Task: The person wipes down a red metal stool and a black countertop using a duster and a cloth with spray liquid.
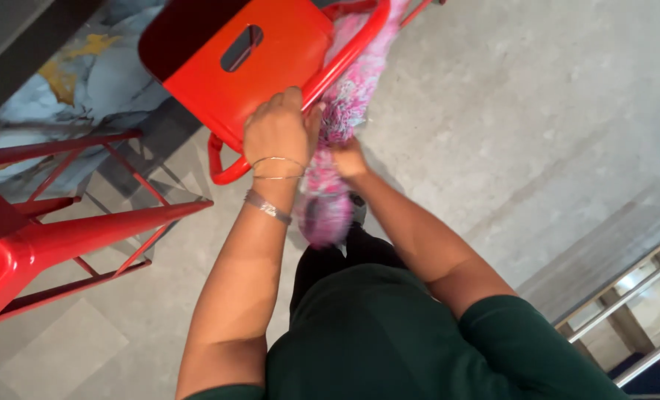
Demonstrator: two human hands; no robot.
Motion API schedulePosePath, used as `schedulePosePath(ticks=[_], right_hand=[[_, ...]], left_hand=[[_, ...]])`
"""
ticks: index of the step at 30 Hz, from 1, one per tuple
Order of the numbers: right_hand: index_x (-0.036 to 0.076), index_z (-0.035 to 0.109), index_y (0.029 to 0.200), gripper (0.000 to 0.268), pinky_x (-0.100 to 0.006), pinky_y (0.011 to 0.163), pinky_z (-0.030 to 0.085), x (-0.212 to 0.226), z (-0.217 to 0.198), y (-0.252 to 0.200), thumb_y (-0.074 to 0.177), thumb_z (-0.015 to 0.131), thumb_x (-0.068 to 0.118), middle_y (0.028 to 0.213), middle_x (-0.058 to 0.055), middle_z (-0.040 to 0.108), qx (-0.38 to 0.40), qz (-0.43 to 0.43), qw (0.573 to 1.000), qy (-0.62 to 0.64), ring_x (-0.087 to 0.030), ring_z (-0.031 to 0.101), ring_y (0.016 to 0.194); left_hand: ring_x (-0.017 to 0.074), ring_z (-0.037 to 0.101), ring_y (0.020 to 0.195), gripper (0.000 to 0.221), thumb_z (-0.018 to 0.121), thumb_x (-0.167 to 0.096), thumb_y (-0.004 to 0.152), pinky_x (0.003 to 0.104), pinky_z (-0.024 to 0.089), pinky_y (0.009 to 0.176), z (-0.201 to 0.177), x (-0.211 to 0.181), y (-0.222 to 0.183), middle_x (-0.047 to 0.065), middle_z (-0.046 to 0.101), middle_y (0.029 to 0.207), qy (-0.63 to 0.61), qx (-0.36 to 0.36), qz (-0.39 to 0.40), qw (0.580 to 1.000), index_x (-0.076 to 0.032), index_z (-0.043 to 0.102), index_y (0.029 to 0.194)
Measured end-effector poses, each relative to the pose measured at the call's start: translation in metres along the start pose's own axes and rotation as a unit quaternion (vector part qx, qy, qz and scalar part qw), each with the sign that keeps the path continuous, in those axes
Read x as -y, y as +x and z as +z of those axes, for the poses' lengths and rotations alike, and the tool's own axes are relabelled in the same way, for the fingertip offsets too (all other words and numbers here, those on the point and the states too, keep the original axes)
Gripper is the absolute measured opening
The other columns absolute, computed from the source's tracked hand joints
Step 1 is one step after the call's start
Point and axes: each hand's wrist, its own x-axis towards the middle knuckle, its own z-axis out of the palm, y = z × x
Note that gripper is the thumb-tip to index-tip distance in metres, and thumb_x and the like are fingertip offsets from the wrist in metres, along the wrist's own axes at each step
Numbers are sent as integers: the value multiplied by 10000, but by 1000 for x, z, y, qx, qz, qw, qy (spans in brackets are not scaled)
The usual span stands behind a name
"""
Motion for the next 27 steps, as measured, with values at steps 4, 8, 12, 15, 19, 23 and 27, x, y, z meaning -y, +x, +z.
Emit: schedulePosePath(ticks=[4,8,12,15,19,23,27], right_hand=[[-57,710,1204,324,-374,798,593,3,-88,4,941,636,118,1051,-141,773,78,94,990,-68,-207,727,907],[-26,643,1260,335,-317,755,576,37,-149,-4,1010,582,189,1039,-89,741,-91,154,981,-75,-156,689,889],[-75,579,1283,356,-402,703,517,94,-208,-3,984,635,111,1041,-182,682,-93,204,949,-222,-226,622,840],[-8,659,1273,384,-332,857,548,145,-239,15,900,580,40,1116,-109,751,65,87,963,-246,-174,702,970],[56,708,1238,420,-353,863,559,209,-255,73,847,569,-6,1073,-117,776,196,88,922,-322,-187,709,956],[114,698,1263,524,-379,875,552,263,-254,146,762,615,-17,1051,-127,778,318,-1,831,-456,-246,730,931],[97,661,1301,639,-486,843,538,302,-229,216,669,754,80,1020,-219,729,408,-161,664,-605,-417,684,955]], left_hand=[[352,666,797,237,759,-252,850,486,528,688,9,8,5,121,692,857,-7,-1,15,1000,-82,613,925],[365,662,802,234,767,-233,874,476,533,675,13,18,1,131,693,871,-38,2,38,999,-72,611,941],[372,669,828,229,759,-217,868,476,541,703,-3,24,-4,136,703,893,-32,37,43,998,-70,615,969],[368,681,845,248,771,-238,849,486,543,709,-26,34,-9,128,712,885,-8,86,36,996,-70,634,971],[338,692,807,301,785,-263,837,470,537,641,-62,45,-27,100,716,858,13,59,38,997,-109,712,1085],[341,676,755,263,804,-331,820,463,521,623,-81,42,-43,96,693,789,-25,66,15,997,-104,712,913],[324,641,622,396,837,-436,649,443,523,600,-83,24,-73,92,639,636,-61,39,-48,996,-82,673,716]])
